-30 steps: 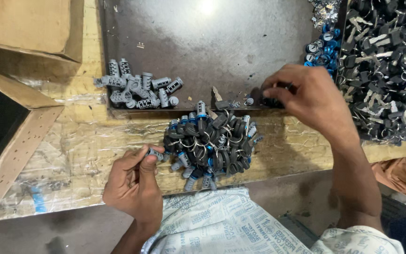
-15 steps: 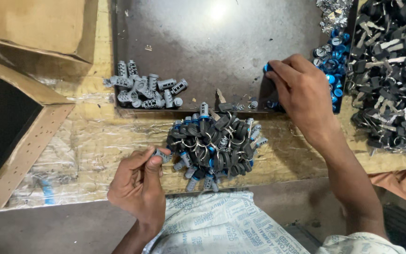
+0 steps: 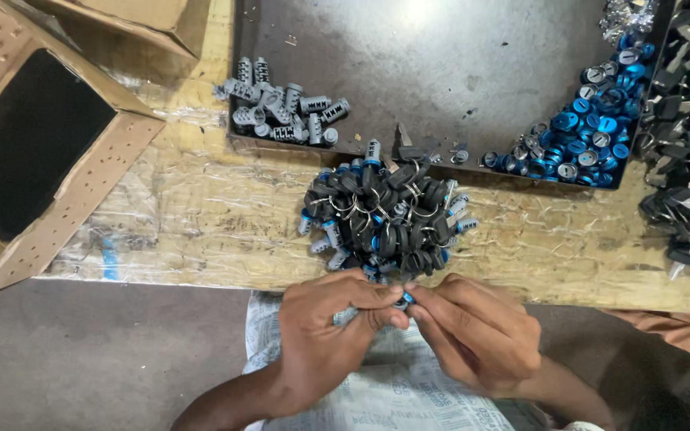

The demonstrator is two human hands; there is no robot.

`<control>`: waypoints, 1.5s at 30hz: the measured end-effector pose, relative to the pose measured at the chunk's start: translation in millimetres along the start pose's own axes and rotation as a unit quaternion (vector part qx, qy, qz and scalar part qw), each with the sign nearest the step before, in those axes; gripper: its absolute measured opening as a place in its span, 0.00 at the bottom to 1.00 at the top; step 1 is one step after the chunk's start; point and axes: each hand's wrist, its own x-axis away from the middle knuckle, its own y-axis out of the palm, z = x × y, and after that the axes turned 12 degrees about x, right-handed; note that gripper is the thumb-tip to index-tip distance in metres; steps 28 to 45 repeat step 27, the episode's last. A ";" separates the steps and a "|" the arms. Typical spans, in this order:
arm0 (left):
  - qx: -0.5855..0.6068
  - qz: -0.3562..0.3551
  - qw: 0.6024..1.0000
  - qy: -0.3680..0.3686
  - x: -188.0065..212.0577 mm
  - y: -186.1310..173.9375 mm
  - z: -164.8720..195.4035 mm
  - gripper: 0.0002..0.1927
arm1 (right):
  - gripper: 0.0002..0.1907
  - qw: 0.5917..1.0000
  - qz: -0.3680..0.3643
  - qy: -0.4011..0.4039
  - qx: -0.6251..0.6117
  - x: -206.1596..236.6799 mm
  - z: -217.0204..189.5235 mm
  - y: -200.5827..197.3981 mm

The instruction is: The person assembles keychains at a workbench, picking key rings and attaching gray lock bodies and blue caps to them by hand. They place each finished keychain onto a growing pile on the bench and reach into trays for more parts.

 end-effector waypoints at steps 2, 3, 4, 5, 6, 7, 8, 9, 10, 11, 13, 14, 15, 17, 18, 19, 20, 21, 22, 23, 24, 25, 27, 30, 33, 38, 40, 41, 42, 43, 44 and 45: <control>0.137 -0.049 0.980 -0.134 -4.7 -14.0 1.9 0.06 | 0.17 0.996 -0.034 -0.020 -0.084 4.9 6.8 -0.8; 0.153 -0.041 0.969 -0.187 -4.9 -17.5 3.7 0.07 | 0.19 0.993 -0.055 -0.036 -0.095 8.7 9.6 -0.2; 0.169 -0.032 0.955 -0.241 -4.2 -21.4 5.8 0.09 | 0.21 0.990 -0.077 -0.050 -0.106 14.4 11.3 0.7; 0.185 -0.024 0.937 -0.295 -3.3 -23.9 6.9 0.10 | 0.23 0.986 -0.099 -0.064 -0.118 21.0 12.3 2.9; 0.191 -0.019 0.933 -0.305 -2.8 -22.9 5.6 0.10 | 0.24 0.992 -0.087 -0.069 -0.067 28.7 9.9 7.2; 0.197 -0.015 0.928 -0.315 -1.7 -19.0 2.9 0.12 | 0.26 0.994 -0.076 -0.072 -0.016 37.0 4.1 12.1; 0.204 -0.009 0.923 -0.325 -0.4 -16.8 1.1 0.14 | 0.28 0.994 -0.064 -0.077 0.035 42.3 2.1 16.6; 0.165 -0.034 0.932 -0.322 -0.4 -18.0 -0.1 0.12 | 0.27 0.994 -0.041 -0.101 0.023 43.7 5.0 21.6; 0.127 -0.060 0.938 -0.318 -1.0 -19.7 -2.1 0.11 | 0.26 0.992 -0.018 -0.124 0.012 43.9 7.6 26.7; 0.089 -0.086 0.941 -0.315 0.0 -20.8 -4.0 0.10 | 0.25 0.989 0.005 -0.146 0.002 43.9 9.4 29.0; 0.187 -0.069 0.927 -0.317 8.1 -18.6 -8.4 0.10 | 0.21 0.973 0.039 -0.219 0.057 40.7 14.9 27.2; 0.236 -0.060 0.917 -0.318 13.1 -15.6 -11.6 0.10 | 0.19 0.962 0.055 -0.254 0.084 37.2 17.2 26.3; 0.208 -0.011 0.945 -0.251 22.0 -3.6 -13.8 0.10 | 0.19 0.955 0.070 -0.275 0.082 31.4 18.8 27.9; 0.151 0.090 0.978 -0.110 39.3 22.8 -15.3 0.11 | 0.19 0.939 0.097 -0.319 0.079 16.0 19.9 30.9; 0.102 0.091 0.990 -0.037 40.4 22.1 -17.4 0.10 | 0.16 0.940 0.079 -0.324 0.073 8.3 18.7 27.6; 0.049 0.090 0.994 0.039 39.7 18.7 -18.8 0.10 | 0.14 0.940 0.064 -0.330 0.066 -0.6 16.8 23.4; -0.004 0.087 0.990 0.112 38.0 14.2 -19.9 0.10 | 0.13 0.940 0.049 -0.333 0.060 -9.1 14.2 18.5; -0.030 0.109 0.987 0.117 36.3 8.5 -21.7 0.11 | 0.11 0.969 -0.002 -0.246 0.018 -15.2 11.2 7.8; -0.055 0.132 0.982 0.121 33.8 1.7 -23.6 0.12 | 0.10 0.986 -0.055 -0.156 -0.023 -22.3 9.1 -1.0; -0.081 0.154 0.977 0.126 31.2 -5.1 -23.8 0.13 | 0.07 0.996 -0.044 -0.077 -0.028 -33.1 11.4 -14.0; -0.097 0.169 0.974 0.116 28.3 -11.6 -21.6 0.12 | 0.04 0.999 -0.031 0.000 -0.029 -46.0 13.3 -25.8; -0.113 0.185 0.970 0.107 25.7 -17.5 -18.2 0.10 | 0.05 0.995 0.000 0.081 0.065 -57.4 10.4 -29.3; -0.125 0.211 0.966 0.086 26.7 -22.0 -11.5 0.10 | 0.06 0.965 0.003 0.194 0.177 -79.7 4.9 -34.4; -0.125 0.211 0.966 0.086 26.7 -22.0 -11.5 0.10 | 0.06 0.965 0.003 0.194 0.177 -79.7 4.9 -34.4; -0.125 0.211 0.966 0.086 26.7 -22.0 -11.5 0.10 | 0.06 0.965 0.003 0.194 0.177 -79.7 4.9 -34.4; -0.125 0.211 0.966 0.086 26.7 -22.0 -11.5 0.10 | 0.06 0.965 0.003 0.194 0.177 -79.7 4.9 -34.4; -0.125 0.211 0.966 0.086 26.7 -22.0 -11.5 0.10 | 0.06 0.965 0.003 0.194 0.177 -79.7 4.9 -34.4; -0.125 0.211 0.966 0.086 26.7 -22.0 -11.5 0.10 | 0.06 0.965 0.003 0.194 0.177 -79.7 4.9 -34.4; -0.125 0.211 0.966 0.086 26.7 -22.0 -11.5 0.10 | 0.06 0.965 0.003 0.194 0.177 -79.7 4.9 -34.4; -0.125 0.211 0.966 0.086 26.7 -22.0 -11.5 0.10 | 0.06 0.965 0.003 0.194 0.177 -79.7 4.9 -34.4; -0.125 0.211 0.966 0.086 26.7 -22.0 -11.5 0.10 | 0.06 0.965 0.003 0.194 0.177 -79.7 4.9 -34.4; -0.125 0.211 0.966 0.086 26.7 -22.0 -11.5 0.10 | 0.06 0.965 0.003 0.194 0.177 -79.7 4.9 -34.4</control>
